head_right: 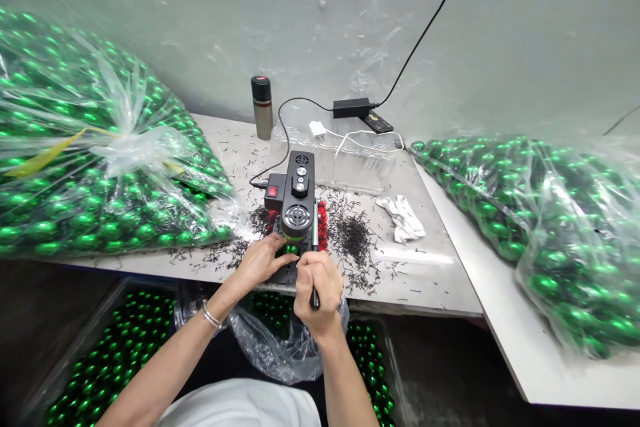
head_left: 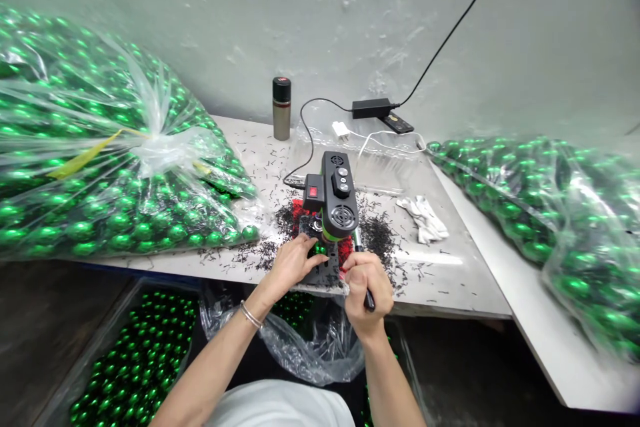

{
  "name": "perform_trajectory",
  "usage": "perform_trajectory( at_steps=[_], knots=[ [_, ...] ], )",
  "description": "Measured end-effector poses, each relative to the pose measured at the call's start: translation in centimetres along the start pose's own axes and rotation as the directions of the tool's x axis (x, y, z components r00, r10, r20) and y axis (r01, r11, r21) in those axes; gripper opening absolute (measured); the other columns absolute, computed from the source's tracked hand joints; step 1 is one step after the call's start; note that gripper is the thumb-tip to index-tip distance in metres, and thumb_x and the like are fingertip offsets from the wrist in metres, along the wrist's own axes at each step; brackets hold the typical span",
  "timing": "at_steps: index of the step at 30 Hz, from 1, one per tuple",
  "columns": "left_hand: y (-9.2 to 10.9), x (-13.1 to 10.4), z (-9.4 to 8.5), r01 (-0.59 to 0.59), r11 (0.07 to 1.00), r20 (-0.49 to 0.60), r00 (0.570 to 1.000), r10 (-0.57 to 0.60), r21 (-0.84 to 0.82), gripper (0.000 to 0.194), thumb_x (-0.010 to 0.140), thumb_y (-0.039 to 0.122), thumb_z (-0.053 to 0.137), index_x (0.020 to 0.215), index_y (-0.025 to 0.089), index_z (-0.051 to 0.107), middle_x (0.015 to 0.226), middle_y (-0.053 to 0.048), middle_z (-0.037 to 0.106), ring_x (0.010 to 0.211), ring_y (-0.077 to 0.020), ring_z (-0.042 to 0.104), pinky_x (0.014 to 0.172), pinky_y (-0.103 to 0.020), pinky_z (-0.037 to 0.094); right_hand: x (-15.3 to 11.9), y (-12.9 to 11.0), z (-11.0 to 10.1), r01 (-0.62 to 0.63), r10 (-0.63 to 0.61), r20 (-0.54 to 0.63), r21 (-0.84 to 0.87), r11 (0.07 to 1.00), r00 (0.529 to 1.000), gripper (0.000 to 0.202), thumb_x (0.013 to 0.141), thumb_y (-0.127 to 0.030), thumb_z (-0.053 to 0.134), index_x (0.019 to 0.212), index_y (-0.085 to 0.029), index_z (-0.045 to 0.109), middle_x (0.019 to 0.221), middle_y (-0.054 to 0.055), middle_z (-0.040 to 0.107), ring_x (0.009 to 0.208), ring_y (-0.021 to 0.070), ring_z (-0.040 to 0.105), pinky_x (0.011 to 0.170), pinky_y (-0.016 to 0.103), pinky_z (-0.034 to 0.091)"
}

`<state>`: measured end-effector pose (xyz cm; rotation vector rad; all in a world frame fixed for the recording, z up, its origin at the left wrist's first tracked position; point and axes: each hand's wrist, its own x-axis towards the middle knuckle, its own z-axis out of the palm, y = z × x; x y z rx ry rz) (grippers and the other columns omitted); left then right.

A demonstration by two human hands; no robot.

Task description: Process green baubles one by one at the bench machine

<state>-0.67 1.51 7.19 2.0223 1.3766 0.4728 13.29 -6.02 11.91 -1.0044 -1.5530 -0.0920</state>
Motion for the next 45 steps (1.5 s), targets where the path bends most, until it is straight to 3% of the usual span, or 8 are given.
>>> perform_trajectory(
  at_steps=[3,24,28,36,38,40,42,45],
  knots=[
    [0.2,-0.3,0.6,0.026,0.999,-0.054,0.998,-0.027,-0.022,0.038,0.085,0.046,0.074,0.112,0.019,0.074,0.107,-0.013,0.071,0.098,-0.0312,0.069,0.087,-0.033,0.050,-0.1,0.0,0.0,0.000,0.000,0.000,-0.008,1.000,1.000,0.023,0.094,-0.008,0.046,0.076,-0.022,0.050,0.070,-0.001,0.058,0.066,0.0127,0.058,0.060,0.028,0.046],
    [0.5,-0.3,0.1,0.055,0.995,0.017,0.998,-0.057,0.085,0.035,0.088,0.049,0.071,0.106,0.019,0.075,0.104,-0.012,0.073,0.097,-0.0299,0.070,0.079,-0.032,0.049,-5.6,4.3,2.6,0.093,-0.096,-0.093,-0.028,0.995,0.991,0.028,0.101,-0.023,0.035,0.076,-0.023,0.047,0.075,-0.002,0.057,0.063,0.0116,0.060,0.076,0.036,0.055],
    [0.3,-0.2,0.3,0.057,0.997,-0.004,0.998,-0.057,0.043,0.033,0.086,0.046,0.073,0.105,0.020,0.076,0.099,-0.010,0.073,0.096,-0.0284,0.069,0.081,-0.031,0.049,-5.1,4.1,2.2,0.133,-0.134,-0.027,-0.030,0.991,0.991,0.027,0.099,-0.020,0.036,0.075,-0.023,0.046,0.074,-0.003,0.055,0.064,0.0122,0.059,0.072,0.035,0.053],
    [0.0,-2.0,-0.4,0.072,0.970,-0.066,0.994,-0.089,-0.231,0.037,0.077,0.043,0.080,0.105,0.019,0.078,0.100,-0.011,0.075,0.097,-0.0310,0.068,0.085,-0.034,0.048,0.8,-0.2,-0.2,-0.072,0.073,-0.034,0.014,0.997,0.997,0.025,0.094,-0.010,0.045,0.073,-0.022,0.050,0.070,-0.001,0.057,0.064,0.0134,0.057,0.059,0.029,0.042],
    [-0.7,-4.1,-0.3,0.064,0.934,0.027,0.998,-0.058,-0.351,0.036,0.076,0.048,0.078,0.099,0.020,0.079,0.094,-0.007,0.074,0.093,-0.0273,0.067,0.083,-0.032,0.048,1.7,-0.7,-0.3,-0.077,0.078,-0.031,0.018,0.997,0.997,0.025,0.094,-0.009,0.046,0.073,-0.021,0.051,0.069,-0.001,0.058,0.064,0.0130,0.057,0.058,0.028,0.042],
    [-1.6,-6.5,0.7,0.148,0.884,0.244,0.969,-0.040,-0.443,0.037,0.076,0.054,0.076,0.084,0.018,0.077,0.079,-0.002,0.070,0.080,-0.0219,0.063,0.075,-0.029,0.046,1.7,-0.7,0.0,-0.054,0.055,-0.049,0.016,0.998,0.997,0.026,0.094,-0.008,0.047,0.073,-0.021,0.051,0.068,-0.001,0.058,0.064,0.0130,0.057,0.059,0.028,0.042],
    [-2.8,-8.7,2.5,0.364,0.786,0.467,0.877,-0.109,-0.500,0.046,0.074,0.061,0.075,0.071,0.016,0.072,0.062,0.001,0.061,0.065,-0.0171,0.057,0.064,-0.027,0.043,1.2,-0.5,0.3,-0.036,0.037,-0.077,0.008,0.999,0.996,0.027,0.094,-0.008,0.046,0.071,-0.022,0.051,0.067,-0.001,0.057,0.064,0.0134,0.058,0.059,0.029,0.043],
    [-4.2,-11.1,5.5,0.655,0.454,0.590,0.751,-0.297,-0.605,0.053,0.071,0.069,0.075,0.072,0.017,0.068,0.060,0.002,0.058,0.059,-0.0145,0.054,0.057,-0.026,0.042,0.5,-0.1,0.6,-0.027,0.027,-0.095,0.008,1.000,0.995,0.028,0.094,-0.007,0.046,0.070,-0.022,0.049,0.066,-0.002,0.056,0.064,0.0134,0.058,0.058,0.029,0.043]
  ],
)
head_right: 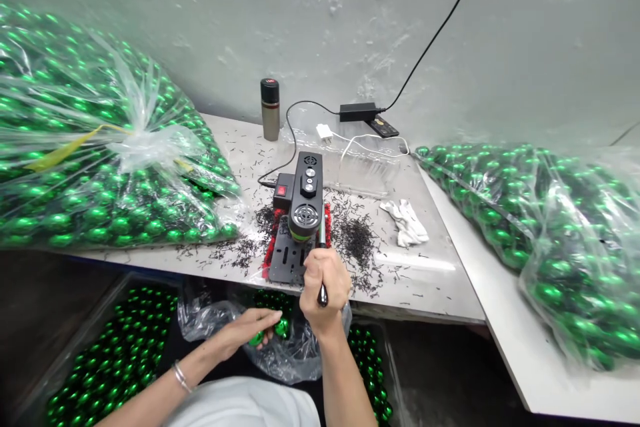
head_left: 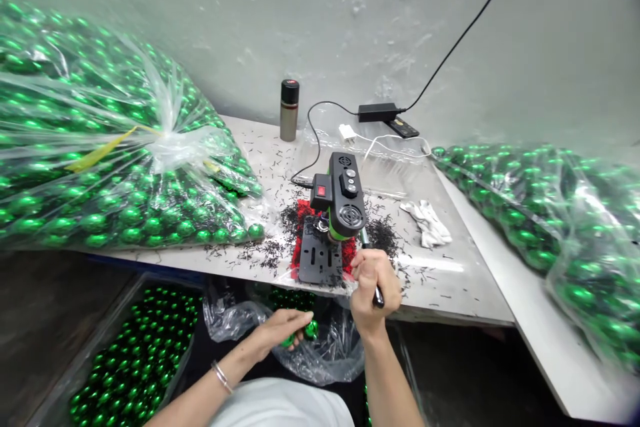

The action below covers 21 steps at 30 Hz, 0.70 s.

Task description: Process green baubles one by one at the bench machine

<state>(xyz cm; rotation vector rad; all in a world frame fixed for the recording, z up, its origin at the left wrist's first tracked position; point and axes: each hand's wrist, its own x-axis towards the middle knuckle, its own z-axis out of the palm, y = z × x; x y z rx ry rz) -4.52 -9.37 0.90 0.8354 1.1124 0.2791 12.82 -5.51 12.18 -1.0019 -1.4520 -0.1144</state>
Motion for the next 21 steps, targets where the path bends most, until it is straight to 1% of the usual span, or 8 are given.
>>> perform_trajectory(
  at_steps=[3,6,7,9,11,14,18,21],
  knots=[
    [-1.9,0.1,0.3,0.124,0.923,-0.023,0.990,-0.142,-0.365,0.046,0.066,0.058,0.085,0.083,0.019,0.068,0.073,0.000,0.064,0.065,-0.0142,0.060,0.063,-0.027,0.048,-0.2,0.2,-0.1,0.019,-0.019,0.021,0.015,1.000,1.000,0.028,0.093,-0.007,0.046,0.070,-0.022,0.049,0.064,-0.003,0.055,0.064,0.0132,0.058,0.059,0.028,0.043],
    [-1.1,-0.9,0.0,0.127,0.830,0.111,0.991,-0.079,-0.544,0.050,0.052,0.029,0.098,0.093,0.018,0.071,0.081,-0.001,0.066,0.079,-0.0156,0.068,0.078,-0.027,0.052,-0.2,0.2,-0.2,0.028,-0.028,0.031,0.027,0.999,0.999,0.027,0.093,-0.006,0.047,0.071,-0.022,0.049,0.064,-0.003,0.055,0.063,0.0130,0.057,0.059,0.028,0.044],
    [-0.3,-1.3,-0.2,0.096,0.823,0.138,0.990,-0.022,-0.560,0.055,0.049,0.023,0.098,0.096,0.018,0.071,0.084,-0.001,0.067,0.085,-0.0168,0.069,0.083,-0.027,0.052,-0.2,0.3,-0.2,0.023,-0.024,0.025,0.028,0.999,0.999,0.027,0.093,-0.006,0.047,0.071,-0.022,0.049,0.064,-0.003,0.055,0.064,0.0129,0.057,0.059,0.028,0.044],
    [1.7,-2.1,-0.7,-0.016,0.846,0.122,0.988,0.095,-0.532,0.057,0.052,0.022,0.097,0.102,0.019,0.071,0.091,-0.003,0.069,0.093,-0.0192,0.070,0.092,-0.031,0.050,-0.4,0.3,-0.1,0.007,-0.007,0.009,0.024,1.000,1.000,0.026,0.093,-0.007,0.047,0.072,-0.021,0.050,0.067,-0.002,0.056,0.064,0.0127,0.057,0.059,0.028,0.044],
    [4.1,-2.4,-1.2,-0.184,0.886,0.013,0.978,0.209,-0.426,0.054,0.059,0.029,0.095,0.107,0.019,0.072,0.097,-0.004,0.072,0.095,-0.0197,0.069,0.093,-0.032,0.049,-0.6,0.4,0.0,-0.003,0.003,-0.002,0.022,1.000,1.000,0.025,0.093,-0.007,0.047,0.072,-0.021,0.050,0.068,-0.002,0.057,0.065,0.0128,0.058,0.059,0.028,0.044],
    [7.5,-1.7,-2.0,-0.374,0.892,-0.179,0.924,0.337,-0.253,0.051,0.062,0.036,0.093,0.106,0.019,0.074,0.096,-0.003,0.074,0.090,-0.0179,0.067,0.085,-0.028,0.049,-0.5,0.3,0.0,0.008,-0.008,0.005,0.027,1.000,1.000,0.026,0.093,-0.008,0.047,0.071,-0.021,0.050,0.065,-0.002,0.056,0.065,0.0132,0.058,0.059,0.028,0.044],
    [10.1,0.6,-2.7,-0.427,0.840,-0.270,0.897,0.349,-0.335,0.050,0.053,0.036,0.096,0.094,0.016,0.075,0.084,-0.001,0.072,0.073,-0.0134,0.063,0.071,-0.025,0.049,0.5,-0.3,-0.3,-0.020,0.020,0.021,0.021,1.000,1.000,0.029,0.095,-0.010,0.046,0.068,-0.022,0.050,0.065,-0.002,0.056,0.064,0.0136,0.058,0.059,0.029,0.044],
    [10.7,2.1,-2.7,-0.452,0.775,-0.321,0.886,0.334,-0.442,0.047,0.049,0.032,0.097,0.087,0.015,0.075,0.081,-0.001,0.072,0.073,-0.0121,0.063,0.075,-0.025,0.051,1.5,-0.9,-0.5,-0.082,0.081,0.026,0.020,0.996,0.996,0.029,0.096,-0.011,0.046,0.069,-0.022,0.051,0.067,-0.001,0.058,0.065,0.0138,0.059,0.059,0.029,0.044]
  ],
)
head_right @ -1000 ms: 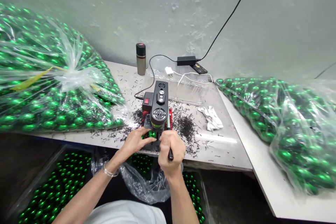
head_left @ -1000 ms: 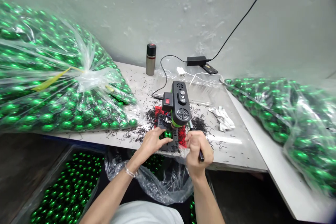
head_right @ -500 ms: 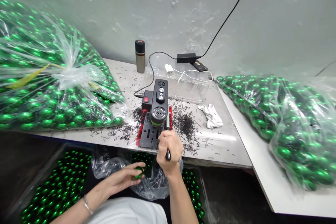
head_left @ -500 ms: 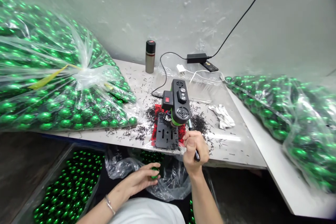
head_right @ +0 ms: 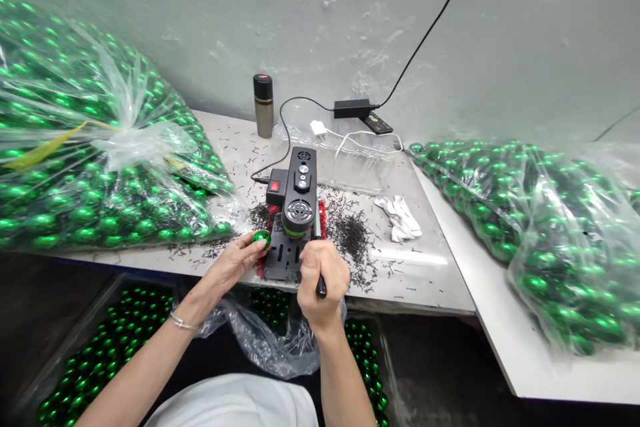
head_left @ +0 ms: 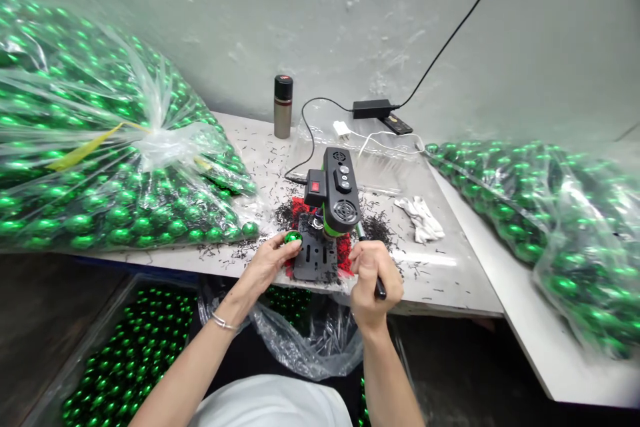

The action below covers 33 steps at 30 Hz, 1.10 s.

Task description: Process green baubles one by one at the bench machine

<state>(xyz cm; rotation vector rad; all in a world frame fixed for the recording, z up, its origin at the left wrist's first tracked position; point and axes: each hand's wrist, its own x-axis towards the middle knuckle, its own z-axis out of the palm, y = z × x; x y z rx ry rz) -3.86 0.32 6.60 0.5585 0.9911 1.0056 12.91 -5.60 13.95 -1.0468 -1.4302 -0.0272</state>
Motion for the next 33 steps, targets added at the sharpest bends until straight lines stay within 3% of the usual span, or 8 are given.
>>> perform_trajectory(
  at_steps=[5,9,12,17,20,24,29,33],
  knots=[
    [-0.9,1.1,0.3,-0.023,0.999,-0.066,0.997,0.025,0.025,0.050,0.055,0.032,0.094,0.099,0.015,0.077,0.089,-0.003,0.074,0.074,-0.0108,0.062,0.070,-0.022,0.048,1.2,-0.7,-0.2,-0.033,0.033,0.028,0.009,0.999,0.999,0.029,0.096,-0.011,0.048,0.069,-0.021,0.050,0.067,-0.002,0.056,0.064,0.0119,0.057,0.059,0.027,0.042],
    [-1.6,1.3,0.4,-0.062,0.984,-0.007,0.998,0.064,0.165,0.051,0.063,0.036,0.089,0.108,0.016,0.074,0.098,-0.006,0.075,0.082,-0.0148,0.066,0.077,-0.027,0.052,1.3,-0.8,-0.3,-0.024,0.024,0.035,-0.011,1.000,0.999,0.027,0.096,-0.010,0.049,0.071,-0.021,0.051,0.067,-0.002,0.054,0.064,0.0113,0.056,0.059,0.027,0.042],
    [-2.4,1.5,0.3,-0.207,0.901,0.082,0.978,0.190,0.380,0.046,0.071,0.038,0.082,0.110,0.017,0.072,0.105,-0.007,0.076,0.093,-0.0201,0.068,0.087,-0.033,0.053,1.1,-0.8,-0.3,-0.005,0.006,0.046,-0.026,1.000,0.999,0.025,0.096,-0.010,0.048,0.074,-0.021,0.053,0.068,-0.002,0.056,0.063,0.0110,0.055,0.059,0.027,0.042],
    [-3.5,1.8,0.2,-0.443,0.504,0.250,0.880,0.405,0.742,0.036,0.080,0.037,0.077,0.114,0.022,0.074,0.107,-0.008,0.075,0.102,-0.0264,0.067,0.098,-0.044,0.049,0.7,-0.6,-0.5,0.014,-0.012,0.064,-0.033,0.999,0.998,0.021,0.096,-0.010,0.048,0.079,-0.021,0.055,0.071,-0.001,0.058,0.065,0.0122,0.057,0.060,0.028,0.044],
    [-3.7,1.9,0.3,-0.503,0.328,0.338,0.828,0.447,0.799,0.034,0.085,0.036,0.075,0.116,0.023,0.073,0.105,-0.008,0.075,0.102,-0.0276,0.067,0.097,-0.046,0.049,0.6,-0.4,-0.6,0.032,-0.030,0.072,-0.028,0.999,0.997,0.022,0.095,-0.008,0.048,0.077,-0.021,0.054,0.071,-0.001,0.058,0.066,0.0122,0.057,0.061,0.028,0.045],
    [-3.9,1.9,0.4,-0.610,0.135,0.478,0.722,0.501,0.781,0.031,0.090,0.037,0.071,0.117,0.021,0.071,0.111,-0.010,0.075,0.105,-0.0279,0.066,0.098,-0.046,0.048,0.5,-0.4,-0.6,0.052,-0.050,0.078,-0.020,0.998,0.996,0.024,0.093,-0.006,0.048,0.075,-0.021,0.052,0.069,-0.001,0.057,0.067,0.0124,0.056,0.062,0.027,0.044],
    [-4.8,2.4,0.2,-0.671,0.075,0.522,0.636,0.568,0.737,0.032,0.095,0.041,0.064,0.117,0.018,0.069,0.114,-0.012,0.074,0.106,-0.0271,0.065,0.096,-0.045,0.049,-0.6,0.3,-0.5,0.052,-0.052,0.080,-0.003,0.999,0.995,0.025,0.093,-0.006,0.046,0.074,-0.021,0.050,0.068,-0.002,0.056,0.067,0.0126,0.057,0.061,0.027,0.044],
    [-5.3,2.7,0.0,-0.687,0.103,0.519,0.630,0.577,0.719,0.032,0.095,0.041,0.064,0.118,0.019,0.069,0.114,-0.012,0.073,0.106,-0.0275,0.064,0.095,-0.045,0.049,-2.9,2.2,-0.1,0.108,-0.107,0.068,-0.012,0.994,0.992,0.024,0.096,-0.013,0.042,0.074,-0.022,0.049,0.072,-0.001,0.058,0.065,0.0123,0.056,0.064,0.029,0.048]
  ],
)
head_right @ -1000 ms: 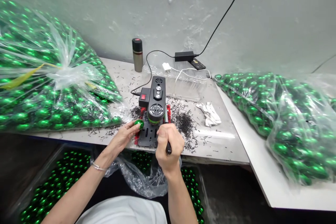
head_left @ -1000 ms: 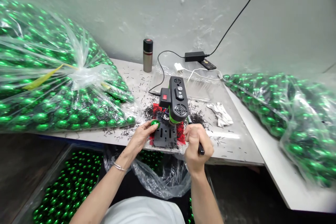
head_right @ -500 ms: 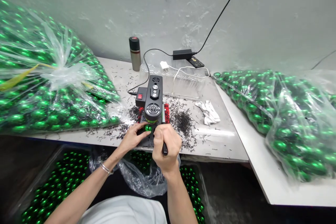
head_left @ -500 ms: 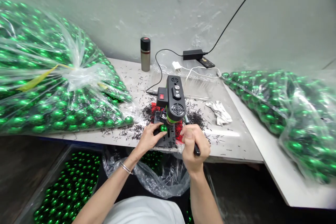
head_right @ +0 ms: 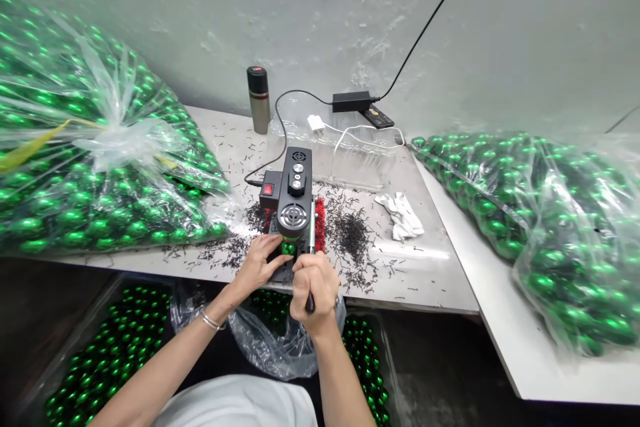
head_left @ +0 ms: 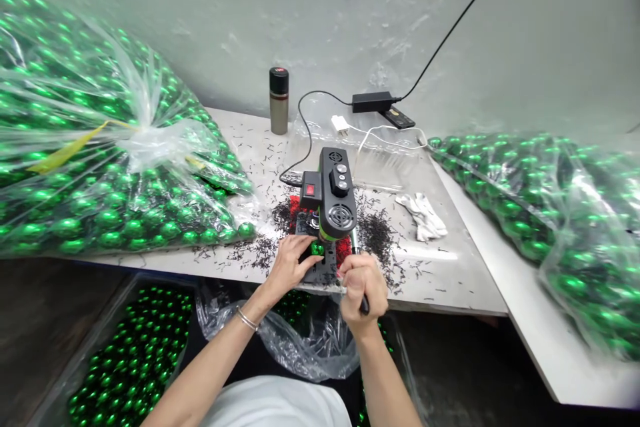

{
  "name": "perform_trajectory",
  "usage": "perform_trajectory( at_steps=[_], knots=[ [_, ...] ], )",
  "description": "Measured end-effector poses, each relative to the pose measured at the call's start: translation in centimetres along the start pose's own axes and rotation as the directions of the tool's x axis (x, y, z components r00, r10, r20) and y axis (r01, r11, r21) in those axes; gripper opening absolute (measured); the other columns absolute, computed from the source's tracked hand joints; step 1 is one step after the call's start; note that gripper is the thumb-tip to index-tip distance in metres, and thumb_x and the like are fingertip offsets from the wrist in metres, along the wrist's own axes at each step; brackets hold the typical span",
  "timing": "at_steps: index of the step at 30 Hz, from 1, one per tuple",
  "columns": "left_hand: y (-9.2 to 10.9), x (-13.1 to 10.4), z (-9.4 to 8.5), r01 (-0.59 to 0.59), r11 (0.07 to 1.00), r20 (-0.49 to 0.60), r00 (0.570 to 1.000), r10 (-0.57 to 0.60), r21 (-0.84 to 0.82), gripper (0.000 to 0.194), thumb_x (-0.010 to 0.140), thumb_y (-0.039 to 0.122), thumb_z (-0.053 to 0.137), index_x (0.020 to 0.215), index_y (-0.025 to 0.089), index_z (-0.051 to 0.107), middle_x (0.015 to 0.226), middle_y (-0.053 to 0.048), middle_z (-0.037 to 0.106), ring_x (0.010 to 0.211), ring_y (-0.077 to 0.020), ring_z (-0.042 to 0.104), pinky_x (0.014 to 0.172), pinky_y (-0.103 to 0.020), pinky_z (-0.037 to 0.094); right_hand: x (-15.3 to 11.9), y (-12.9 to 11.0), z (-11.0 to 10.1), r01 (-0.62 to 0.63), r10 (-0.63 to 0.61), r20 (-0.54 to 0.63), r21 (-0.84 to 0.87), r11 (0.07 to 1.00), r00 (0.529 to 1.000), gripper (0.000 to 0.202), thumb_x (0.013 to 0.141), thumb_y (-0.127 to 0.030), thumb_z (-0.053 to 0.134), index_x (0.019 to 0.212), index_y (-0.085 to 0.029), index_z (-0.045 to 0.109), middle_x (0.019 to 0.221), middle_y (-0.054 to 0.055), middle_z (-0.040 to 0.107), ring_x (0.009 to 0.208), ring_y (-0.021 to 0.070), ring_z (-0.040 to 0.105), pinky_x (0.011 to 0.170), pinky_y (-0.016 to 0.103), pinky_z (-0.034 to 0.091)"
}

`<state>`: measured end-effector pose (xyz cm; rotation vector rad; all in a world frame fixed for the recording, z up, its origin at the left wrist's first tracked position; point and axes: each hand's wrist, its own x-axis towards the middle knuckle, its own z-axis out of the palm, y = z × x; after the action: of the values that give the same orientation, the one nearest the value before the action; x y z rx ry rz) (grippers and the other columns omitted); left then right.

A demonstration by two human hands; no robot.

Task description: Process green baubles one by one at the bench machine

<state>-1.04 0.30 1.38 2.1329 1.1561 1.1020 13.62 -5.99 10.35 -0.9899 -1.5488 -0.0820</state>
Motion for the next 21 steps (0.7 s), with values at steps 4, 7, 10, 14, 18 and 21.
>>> perform_trajectory(
  at_steps=[4,7,10,14,18,21],
  knots=[
    [0.2,0.0,0.0,0.034,0.999,0.012,0.999,-0.034,-0.030,0.031,0.094,0.039,0.065,0.118,0.019,0.070,0.113,-0.012,0.073,0.107,-0.0288,0.064,0.097,-0.045,0.048,-2.6,1.8,1.1,0.049,-0.050,-0.014,-0.071,0.996,0.999,0.029,0.101,-0.023,0.035,0.075,-0.023,0.047,0.074,-0.001,0.058,0.062,0.0119,0.055,0.066,0.031,0.051],
    [0.4,0.1,-0.1,0.065,0.997,0.027,0.998,-0.064,-0.039,0.031,0.094,0.039,0.066,0.118,0.020,0.070,0.114,-0.012,0.073,0.108,-0.0291,0.063,0.098,-0.046,0.047,-3.9,2.7,1.8,0.035,-0.040,-0.089,-0.055,0.998,0.995,0.032,0.103,-0.027,0.033,0.073,-0.023,0.045,0.074,-0.002,0.057,0.060,0.0110,0.055,0.065,0.031,0.051],
    [0.4,0.1,0.0,0.086,0.995,0.031,0.996,-0.084,-0.058,0.031,0.092,0.038,0.068,0.118,0.021,0.071,0.116,-0.012,0.073,0.109,-0.0294,0.063,0.100,-0.047,0.046,-4.4,3.2,2.3,0.046,-0.047,-0.117,-0.010,0.999,0.992,0.031,0.102,-0.027,0.034,0.074,-0.023,0.045,0.075,-0.002,0.056,0.062,0.0112,0.058,0.069,0.033,0.053],
    [0.3,0.1,0.0,0.084,0.993,0.019,0.996,-0.083,-0.088,0.031,0.091,0.035,0.070,0.118,0.021,0.071,0.116,-0.012,0.073,0.109,-0.0294,0.063,0.101,-0.048,0.046,-4.6,3.6,2.3,0.070,-0.071,-0.100,-0.019,0.997,0.992,0.027,0.101,-0.024,0.035,0.076,-0.023,0.046,0.075,-0.002,0.056,0.065,0.0127,0.062,0.079,0.039,0.056],
    [0.2,0.1,0.1,0.068,0.994,0.013,0.998,-0.067,-0.086,0.031,0.092,0.036,0.069,0.118,0.020,0.071,0.114,-0.012,0.073,0.108,-0.0289,0.063,0.100,-0.048,0.047,-4.2,3.6,2.0,0.134,-0.134,0.013,-0.062,0.989,0.991,0.025,0.098,-0.019,0.037,0.076,-0.023,0.047,0.075,-0.003,0.056,0.069,0.0126,0.063,0.078,0.035,0.054],
    [0.1,0.4,0.4,0.064,0.994,0.007,0.998,-0.064,-0.085,0.031,0.090,0.035,0.071,0.116,0.019,0.072,0.113,-0.013,0.074,0.107,-0.0288,0.064,0.101,-0.049,0.047,-2.9,2.5,1.6,0.110,-0.112,-0.020,-0.053,0.992,0.994,0.027,0.098,-0.017,0.036,0.073,-0.022,0.046,0.073,-0.003,0.055,0.066,0.0120,0.061,0.077,0.034,0.051]
  ],
)
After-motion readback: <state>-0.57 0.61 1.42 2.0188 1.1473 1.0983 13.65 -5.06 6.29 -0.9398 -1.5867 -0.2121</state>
